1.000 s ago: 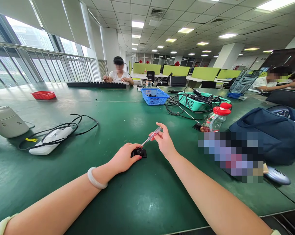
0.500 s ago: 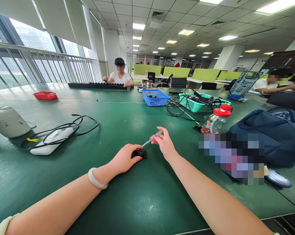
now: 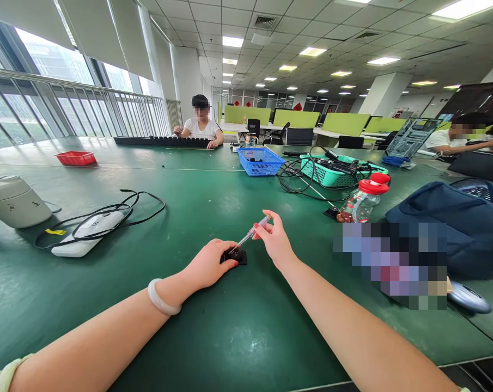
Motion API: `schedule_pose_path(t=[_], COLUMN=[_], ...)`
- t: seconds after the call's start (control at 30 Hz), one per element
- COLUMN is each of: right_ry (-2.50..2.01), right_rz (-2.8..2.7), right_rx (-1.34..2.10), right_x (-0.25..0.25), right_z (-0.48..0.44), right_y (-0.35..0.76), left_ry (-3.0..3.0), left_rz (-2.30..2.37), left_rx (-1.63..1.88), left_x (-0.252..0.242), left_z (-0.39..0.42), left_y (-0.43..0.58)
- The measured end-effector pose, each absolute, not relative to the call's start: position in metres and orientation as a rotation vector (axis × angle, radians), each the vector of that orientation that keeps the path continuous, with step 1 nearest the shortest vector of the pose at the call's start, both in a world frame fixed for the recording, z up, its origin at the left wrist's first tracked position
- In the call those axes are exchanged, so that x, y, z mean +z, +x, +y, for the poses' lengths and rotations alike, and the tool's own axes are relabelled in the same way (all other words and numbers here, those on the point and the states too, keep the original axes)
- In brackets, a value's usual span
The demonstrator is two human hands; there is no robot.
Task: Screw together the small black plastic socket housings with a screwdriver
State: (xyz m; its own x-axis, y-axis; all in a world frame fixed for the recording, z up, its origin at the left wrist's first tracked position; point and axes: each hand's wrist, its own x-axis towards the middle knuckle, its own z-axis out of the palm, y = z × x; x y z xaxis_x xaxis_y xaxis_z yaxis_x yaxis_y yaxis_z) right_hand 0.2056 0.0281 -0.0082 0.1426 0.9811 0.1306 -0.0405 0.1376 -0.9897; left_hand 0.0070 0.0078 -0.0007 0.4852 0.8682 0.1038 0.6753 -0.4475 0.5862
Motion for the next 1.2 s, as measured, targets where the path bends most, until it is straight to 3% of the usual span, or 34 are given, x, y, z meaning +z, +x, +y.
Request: schedule_pose_path(t=[0.47, 0.8, 1.2], right_ry=[-1.021, -0.997, -1.026], right_rz=[-1.094, -1.353, -1.547], right_rx=[0.922, 0.59, 0.423], right_x=[0.003, 0.008, 0.014], right_z=[0.023, 0.009, -0.004], right_y=[0.209, 0.205, 0.201], left_ry=[2.278, 2.288, 2.311], left_rz=[1.243, 1.272, 1.253], left_rx=[0.536, 0.539, 0.549], left_x=[0.003, 0.0, -0.003], left_z=[0.005, 0.005, 0.008], left_y=[0.008, 0.008, 0.007])
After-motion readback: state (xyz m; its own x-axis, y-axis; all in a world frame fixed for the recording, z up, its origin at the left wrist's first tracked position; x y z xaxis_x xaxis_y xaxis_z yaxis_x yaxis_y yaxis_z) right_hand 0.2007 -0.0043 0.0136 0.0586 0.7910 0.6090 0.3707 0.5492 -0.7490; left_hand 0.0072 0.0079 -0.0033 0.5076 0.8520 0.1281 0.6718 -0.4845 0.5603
